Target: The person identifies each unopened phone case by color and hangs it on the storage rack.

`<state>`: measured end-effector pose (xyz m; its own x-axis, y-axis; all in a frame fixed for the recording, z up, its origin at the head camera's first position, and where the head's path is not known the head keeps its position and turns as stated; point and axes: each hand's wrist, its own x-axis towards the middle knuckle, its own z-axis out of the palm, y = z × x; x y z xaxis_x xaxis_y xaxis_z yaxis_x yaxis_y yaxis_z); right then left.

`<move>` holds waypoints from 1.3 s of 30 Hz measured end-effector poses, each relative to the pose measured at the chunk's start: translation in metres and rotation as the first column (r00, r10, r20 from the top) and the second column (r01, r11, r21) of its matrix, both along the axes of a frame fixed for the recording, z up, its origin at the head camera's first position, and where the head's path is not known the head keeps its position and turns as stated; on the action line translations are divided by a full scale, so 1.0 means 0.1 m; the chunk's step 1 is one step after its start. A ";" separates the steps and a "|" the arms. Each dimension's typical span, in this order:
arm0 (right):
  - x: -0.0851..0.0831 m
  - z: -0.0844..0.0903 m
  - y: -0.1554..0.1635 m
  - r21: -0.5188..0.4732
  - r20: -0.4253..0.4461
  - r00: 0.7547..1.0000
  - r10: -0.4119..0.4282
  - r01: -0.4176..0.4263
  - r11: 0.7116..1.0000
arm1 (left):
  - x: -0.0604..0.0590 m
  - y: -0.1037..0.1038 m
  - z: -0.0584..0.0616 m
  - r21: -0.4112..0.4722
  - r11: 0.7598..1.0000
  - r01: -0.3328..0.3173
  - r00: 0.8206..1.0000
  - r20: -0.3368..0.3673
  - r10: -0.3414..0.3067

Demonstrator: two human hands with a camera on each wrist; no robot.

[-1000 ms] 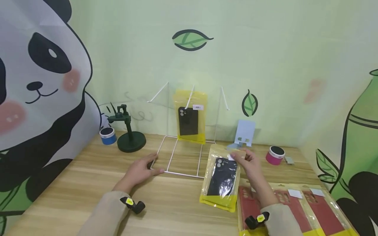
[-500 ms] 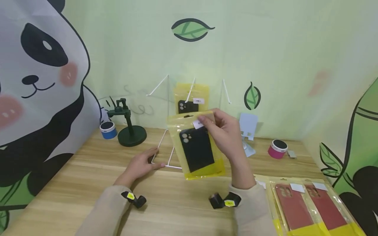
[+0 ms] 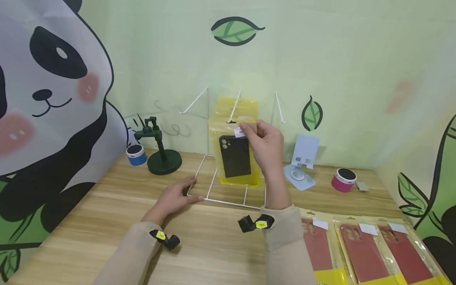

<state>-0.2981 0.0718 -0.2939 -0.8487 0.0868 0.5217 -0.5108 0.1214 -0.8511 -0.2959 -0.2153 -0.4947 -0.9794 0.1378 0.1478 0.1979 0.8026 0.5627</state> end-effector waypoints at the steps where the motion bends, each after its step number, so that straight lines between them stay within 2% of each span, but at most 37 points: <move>1: -0.02 -0.02 -0.01 0.005 0.003 1.000 -0.009 0.009 1.000 | 0.00 0.00 0.00 -0.004 1.000 0.004 1.000 -0.003 -0.004; 10: -0.12 -0.09 -0.06 -0.012 0.028 0.996 -0.088 0.088 0.996 | 0.00 0.00 0.00 -0.008 1.000 0.000 1.000 -0.002 0.000; 28: -0.14 -0.08 -0.01 -0.069 0.075 0.996 -0.038 0.043 0.997 | 0.01 0.04 0.02 -0.001 1.000 -0.003 1.000 0.001 0.003; 34: -0.11 -0.11 0.11 -0.006 0.074 0.996 -0.047 0.048 0.999 | 0.01 0.05 0.01 0.001 1.000 0.004 1.000 -0.001 -0.004; 36: -0.09 -0.13 0.17 0.042 0.064 0.997 -0.044 0.041 0.998 | 0.01 0.05 0.01 0.004 1.000 0.002 1.000 -0.002 -0.002; 39: -0.06 -0.17 0.29 0.169 0.043 0.998 -0.035 0.027 0.985 | 0.01 0.03 0.01 0.008 1.000 -0.006 1.000 0.002 0.006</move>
<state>-0.3041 0.1003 -0.3106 -0.8703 0.0277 0.4918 -0.4655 0.2799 -0.8396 -0.2949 -0.2124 -0.4940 -0.9804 0.1312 0.1469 0.1922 0.7994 0.5693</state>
